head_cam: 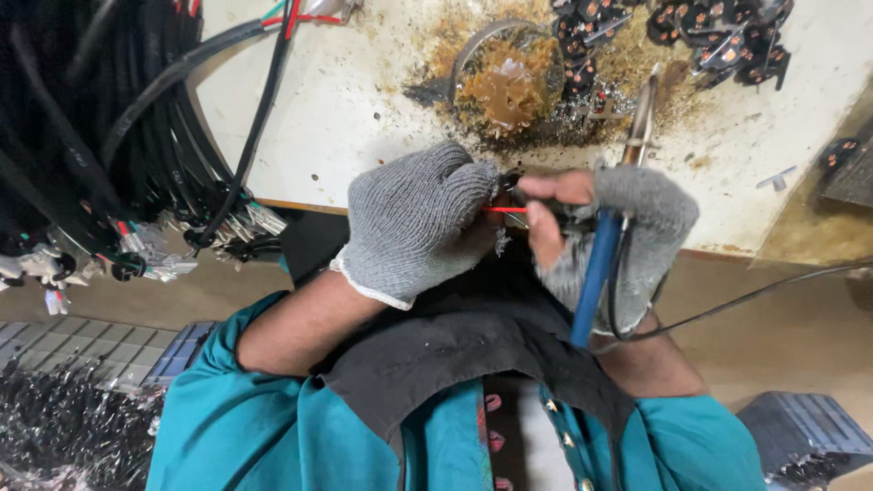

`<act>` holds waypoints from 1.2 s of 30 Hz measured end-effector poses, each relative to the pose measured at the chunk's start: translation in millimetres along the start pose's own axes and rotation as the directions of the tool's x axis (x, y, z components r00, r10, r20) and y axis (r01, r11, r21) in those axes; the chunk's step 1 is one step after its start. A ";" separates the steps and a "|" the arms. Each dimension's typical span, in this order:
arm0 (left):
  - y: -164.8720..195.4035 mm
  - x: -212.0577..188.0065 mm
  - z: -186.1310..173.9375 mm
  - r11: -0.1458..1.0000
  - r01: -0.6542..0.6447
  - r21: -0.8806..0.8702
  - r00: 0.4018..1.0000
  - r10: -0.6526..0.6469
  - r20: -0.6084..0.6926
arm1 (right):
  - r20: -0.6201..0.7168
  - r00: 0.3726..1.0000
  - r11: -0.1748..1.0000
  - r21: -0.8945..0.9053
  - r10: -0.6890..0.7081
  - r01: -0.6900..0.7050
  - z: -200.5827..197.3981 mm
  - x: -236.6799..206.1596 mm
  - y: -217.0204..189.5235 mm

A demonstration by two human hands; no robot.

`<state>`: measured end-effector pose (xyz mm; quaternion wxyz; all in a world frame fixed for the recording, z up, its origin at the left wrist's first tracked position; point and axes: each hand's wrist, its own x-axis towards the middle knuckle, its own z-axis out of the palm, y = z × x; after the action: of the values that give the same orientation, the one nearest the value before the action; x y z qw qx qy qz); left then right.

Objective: The person sits at a workbench soldering wires to small connectors. They hold a red wire against a connector in one hand, apply a soldering iron with the other, dip the joint in a flux container, and set finished connectors aside while picking up new ones.

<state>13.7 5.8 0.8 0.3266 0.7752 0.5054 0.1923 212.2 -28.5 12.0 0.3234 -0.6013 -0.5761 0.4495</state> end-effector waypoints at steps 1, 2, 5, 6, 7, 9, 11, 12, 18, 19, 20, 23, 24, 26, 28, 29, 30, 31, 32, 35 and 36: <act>0.1 -0.5 0.7 1.000 -0.007 0.000 1.000 0.007 -0.014 | -0.016 0.999 0.977 0.211 0.036 -0.032 0.1 -0.7 0.3; 0.3 -1.0 1.5 1.000 -0.009 -0.001 1.000 0.009 -0.027 | -0.017 0.997 0.908 0.414 0.078 -0.063 0.2 -1.3 1.1; 1.2 0.3 2.9 1.000 -0.002 0.027 1.000 0.003 -0.015 | 0.100 0.995 0.992 0.123 -0.012 0.000 -2.0 -1.7 8.4; 2.0 1.3 2.6 1.000 -0.003 0.023 1.000 0.003 -0.012 | 0.085 0.996 0.991 0.134 -0.011 0.000 -0.5 -2.2 12.3; 2.6 2.3 1.5 1.000 -0.003 0.021 1.000 0.004 -0.010 | 0.071 0.997 0.989 0.146 -0.012 0.002 1.4 -2.5 16.7; 3.9 3.0 -3.4 1.000 -0.010 -0.017 1.000 0.009 -0.011 | 0.046 0.999 0.992 0.124 -0.019 0.013 4.1 -5.0 24.1; 5.3 0.6 -11.3 0.995 -0.021 -0.095 1.000 0.020 -0.020 | 0.026 0.999 0.998 0.050 -0.030 0.028 4.1 -9.8 27.1; 6.1 -1.8 -15.3 0.980 0.019 -0.198 0.999 -0.013 0.031 | 0.035 0.999 0.999 0.047 -0.029 0.027 2.8 -12.5 26.9; 10.1 -17.9 -23.9 0.807 0.282 -0.519 0.946 -0.142 0.292 | 0.071 0.997 0.997 0.059 0.036 -0.040 -7.2 -29.4 18.0; 10.2 -19.5 -23.1 0.814 0.274 -0.512 0.949 -0.143 0.280 | 0.088 0.993 0.992 0.098 0.077 -0.086 -6.4 -32.3 21.2; 10.3 -20.6 -21.8 0.821 0.265 -0.505 0.953 -0.143 0.268 | 0.104 0.988 0.982 0.135 0.118 -0.132 -5.3 -36.3 26.2; 8.0 -22.4 -20.2 0.877 0.077 -0.475 0.991 -0.016 0.132 | 0.076 0.995 0.988 0.141 0.058 -0.069 -3.4 -55.6 48.3; 7.6 -23.4 -20.0 0.876 0.086 -0.474 0.988 -0.014 0.152 | 0.066 0.997 0.990 0.132 0.050 -0.059 -3.0 -64.0 55.8; 6.3 -25.4 -19.3 0.876 0.099 -0.472 0.982 -0.009 0.189 | 0.045 0.998 0.993 0.111 0.031 -0.036 -1.6 -77.2 68.1; 5.1 -28.4 -17.5 0.874 0.087 -0.478 0.986 -0.008 0.164 | 0.110 0.976 0.963 0.176 0.188 -0.205 -0.6 -76.7 76.4; 4.4 -29.8 -15.9 0.874 0.080 -0.480 0.989 -0.008 0.150 | 0.148 0.954 0.936 0.205 0.260 -0.287 -1.2 -70.2 79.1; 3.7 -31.2 -13.6 0.836 0.075 -0.544 0.992 -0.009 0.124 | 0.166 0.966 0.935 0.264 0.200 -0.238 0.6 -60.3 82.5; 3.1 -32.3 -10.5 0.793 0.068 -0.605 0.995 -0.010 0.098 | 0.180 0.974 0.927 0.322 0.138 -0.191 1.4 -48.8 86.0; 2.2 -33.0 -7.1 0.747 0.058 -0.663 0.997 -0.013 0.073 | 0.190 0.979 0.914 0.379 0.075 -0.144 -0.5 -38.4 89.1; -1.1 -35.2 1.1 0.850 -0.013 -0.527 1.000 0.017 0.003 | 0.689 0.687 0.783 0.289 0.229 -0.551 -13.2 -18.8 90.2; -2.8 -35.8 3.2 0.863 -0.063 -0.501 0.998 0.059 -0.024 | 0.494 0.834 0.848 0.306 0.247 -0.433 -11.4 -25.5 85.2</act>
<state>-1.0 -26.9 -2.3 0.5085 0.6787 0.4145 0.3300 258.6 -63.0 -56.6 0.2163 -0.4991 -0.4083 0.7331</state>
